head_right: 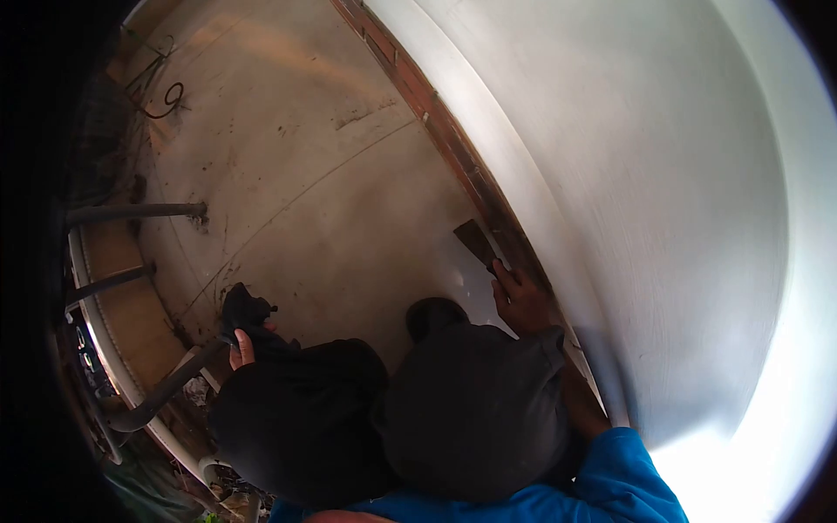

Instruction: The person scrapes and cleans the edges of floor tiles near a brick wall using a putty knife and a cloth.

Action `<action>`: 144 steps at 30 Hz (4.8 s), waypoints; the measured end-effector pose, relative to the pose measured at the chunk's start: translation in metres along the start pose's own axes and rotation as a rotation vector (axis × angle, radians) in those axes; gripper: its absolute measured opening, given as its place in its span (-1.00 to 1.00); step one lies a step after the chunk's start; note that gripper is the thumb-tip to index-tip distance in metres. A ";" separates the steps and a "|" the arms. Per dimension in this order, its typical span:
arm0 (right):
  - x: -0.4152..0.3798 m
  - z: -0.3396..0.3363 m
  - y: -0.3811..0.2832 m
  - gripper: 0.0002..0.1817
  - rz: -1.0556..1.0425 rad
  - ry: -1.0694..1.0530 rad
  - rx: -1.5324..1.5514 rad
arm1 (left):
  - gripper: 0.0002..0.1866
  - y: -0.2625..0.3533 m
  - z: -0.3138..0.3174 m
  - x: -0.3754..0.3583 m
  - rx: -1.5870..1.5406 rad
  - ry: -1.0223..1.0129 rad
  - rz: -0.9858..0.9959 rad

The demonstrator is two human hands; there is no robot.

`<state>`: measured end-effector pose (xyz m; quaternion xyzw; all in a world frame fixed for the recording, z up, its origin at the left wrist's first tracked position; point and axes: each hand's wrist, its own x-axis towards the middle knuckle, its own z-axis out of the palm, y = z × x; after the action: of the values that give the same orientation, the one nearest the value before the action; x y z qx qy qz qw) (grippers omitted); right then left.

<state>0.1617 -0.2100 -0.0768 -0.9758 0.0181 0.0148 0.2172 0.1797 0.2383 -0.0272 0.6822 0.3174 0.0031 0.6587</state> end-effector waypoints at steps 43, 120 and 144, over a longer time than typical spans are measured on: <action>0.074 0.026 -0.019 -0.55 -0.023 -0.056 0.029 | -0.57 0.325 0.213 0.215 1.764 -0.564 0.648; 0.286 0.102 -0.156 -0.60 -0.240 -0.112 -0.110 | -0.62 0.135 0.237 0.272 -0.117 -0.341 0.196; 0.208 0.027 -0.094 -0.68 0.066 -0.202 -0.158 | -0.67 0.121 0.219 0.266 0.073 -0.334 0.156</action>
<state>0.3724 -0.1189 -0.0691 -0.9823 0.0270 0.1216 0.1396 0.5363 0.1666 -0.0577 0.7194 0.1497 -0.0706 0.6746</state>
